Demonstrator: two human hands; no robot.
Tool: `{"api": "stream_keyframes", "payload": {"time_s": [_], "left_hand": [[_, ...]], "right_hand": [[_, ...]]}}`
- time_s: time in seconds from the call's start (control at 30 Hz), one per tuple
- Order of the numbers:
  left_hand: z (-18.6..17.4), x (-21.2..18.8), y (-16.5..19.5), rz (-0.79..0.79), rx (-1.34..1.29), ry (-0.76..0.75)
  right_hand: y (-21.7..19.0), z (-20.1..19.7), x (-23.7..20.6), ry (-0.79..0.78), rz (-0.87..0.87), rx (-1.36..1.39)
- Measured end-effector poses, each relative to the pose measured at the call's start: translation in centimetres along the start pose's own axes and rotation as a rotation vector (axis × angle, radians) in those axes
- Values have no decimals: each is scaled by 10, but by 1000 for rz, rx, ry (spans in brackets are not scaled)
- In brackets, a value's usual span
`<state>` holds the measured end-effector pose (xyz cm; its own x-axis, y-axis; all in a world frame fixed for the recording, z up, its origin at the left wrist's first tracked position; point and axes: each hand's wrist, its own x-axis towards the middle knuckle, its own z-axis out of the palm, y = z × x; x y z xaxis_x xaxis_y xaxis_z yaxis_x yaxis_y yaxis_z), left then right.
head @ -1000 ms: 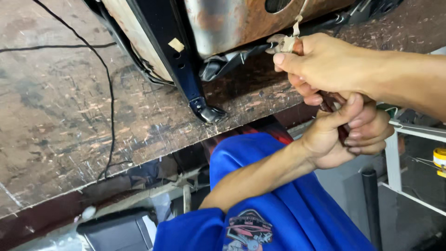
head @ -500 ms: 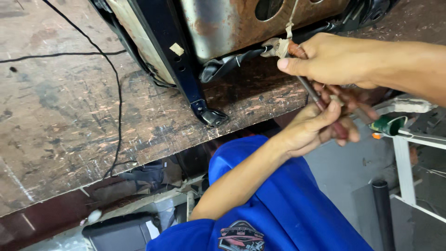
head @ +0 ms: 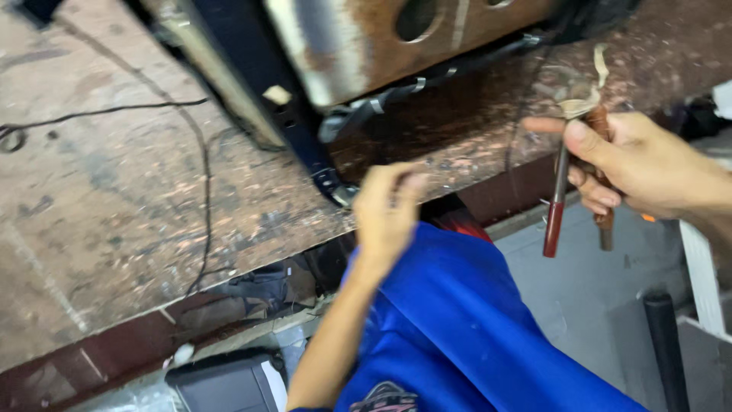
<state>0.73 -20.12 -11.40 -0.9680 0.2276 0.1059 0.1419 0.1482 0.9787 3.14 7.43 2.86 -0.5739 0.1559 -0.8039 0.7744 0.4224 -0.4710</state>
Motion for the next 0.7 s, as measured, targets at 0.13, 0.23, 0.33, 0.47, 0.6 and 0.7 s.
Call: {"api": "stream_keyframes", "payload": {"time_s": [0.13, 0.23, 0.33, 0.47, 0.6, 0.7], "left_hand": [[15, 14, 5, 89, 104, -111], [62, 27, 12, 301, 76, -243], [138, 50, 11, 433, 62, -353], [265, 96, 1, 532, 137, -655], [402, 161, 7, 235, 360, -746], [466, 204, 11, 349, 436, -500]], "right_hand": [[82, -17, 10, 74, -109, 598], [132, -26, 17, 103, -212, 830], [169, -37, 18, 94, -312, 970], [205, -61, 23, 112, -346, 1045], [229, -106, 35, 157, -395, 1075], [241, -134, 51, 162, -505, 1131]]}}
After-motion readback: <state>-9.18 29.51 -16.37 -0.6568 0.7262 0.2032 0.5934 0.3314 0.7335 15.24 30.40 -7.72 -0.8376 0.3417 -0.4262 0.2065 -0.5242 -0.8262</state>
